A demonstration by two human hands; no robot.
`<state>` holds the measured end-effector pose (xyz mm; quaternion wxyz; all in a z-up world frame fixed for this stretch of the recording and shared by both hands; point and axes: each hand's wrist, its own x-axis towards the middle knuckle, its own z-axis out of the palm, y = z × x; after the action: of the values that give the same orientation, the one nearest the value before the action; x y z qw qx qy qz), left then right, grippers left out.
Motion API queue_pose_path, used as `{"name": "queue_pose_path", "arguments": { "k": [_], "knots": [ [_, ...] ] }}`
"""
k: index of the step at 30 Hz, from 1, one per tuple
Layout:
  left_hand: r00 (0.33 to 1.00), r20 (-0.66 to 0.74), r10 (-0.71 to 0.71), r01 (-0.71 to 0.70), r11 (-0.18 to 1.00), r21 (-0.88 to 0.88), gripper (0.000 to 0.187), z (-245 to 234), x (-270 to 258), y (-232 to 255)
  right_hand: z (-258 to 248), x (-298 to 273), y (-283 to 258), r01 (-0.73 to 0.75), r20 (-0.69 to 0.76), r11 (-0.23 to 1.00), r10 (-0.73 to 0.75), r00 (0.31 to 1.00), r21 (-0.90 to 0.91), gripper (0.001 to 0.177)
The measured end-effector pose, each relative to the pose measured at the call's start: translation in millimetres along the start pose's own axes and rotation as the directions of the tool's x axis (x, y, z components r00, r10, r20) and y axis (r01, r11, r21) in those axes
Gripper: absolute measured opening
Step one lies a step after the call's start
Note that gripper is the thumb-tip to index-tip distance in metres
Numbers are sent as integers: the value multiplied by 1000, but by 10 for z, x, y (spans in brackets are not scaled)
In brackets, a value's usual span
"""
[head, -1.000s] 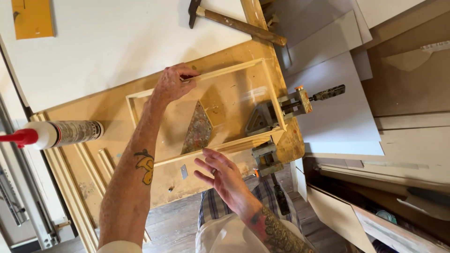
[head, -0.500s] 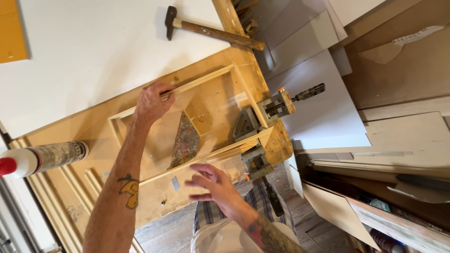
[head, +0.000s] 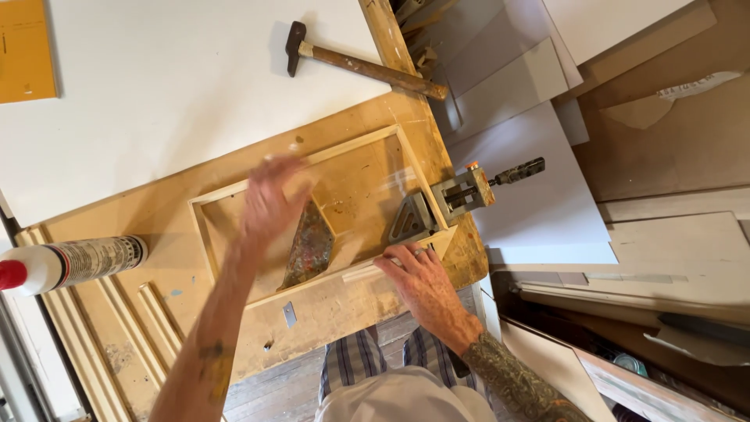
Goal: Assembling a wooden frame using glue, a corner clamp, and a hammer
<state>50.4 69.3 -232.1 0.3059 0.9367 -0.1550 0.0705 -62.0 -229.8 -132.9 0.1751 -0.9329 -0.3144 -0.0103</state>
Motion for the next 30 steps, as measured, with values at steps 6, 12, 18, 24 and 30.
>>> {"name": "queue_pose_path", "arguments": {
  "k": [6,12,18,24,30],
  "knots": [
    [991,62,119,-124,989,81,11,12,-1280,960,197,-205,221,12,-60,997,-8,998,73,34],
    [952,-142,-271,290,947,138,13,412,-1817,1551,108,-162,277,56,-125,998,-53,991,21,12],
    [938,-231,-260,295,946,133,15,231,-1546,1677,-56,-110,250,57,12,998,-57,998,0,17],
    [964,-257,-65,103,985,138,39,68,-1419,1703,-291,-189,436,-174,251,948,106,962,265,20],
    [965,-257,-53,125,954,274,38,8,-1229,1762,-434,-257,598,-354,274,814,248,929,461,26]
  ]
}}
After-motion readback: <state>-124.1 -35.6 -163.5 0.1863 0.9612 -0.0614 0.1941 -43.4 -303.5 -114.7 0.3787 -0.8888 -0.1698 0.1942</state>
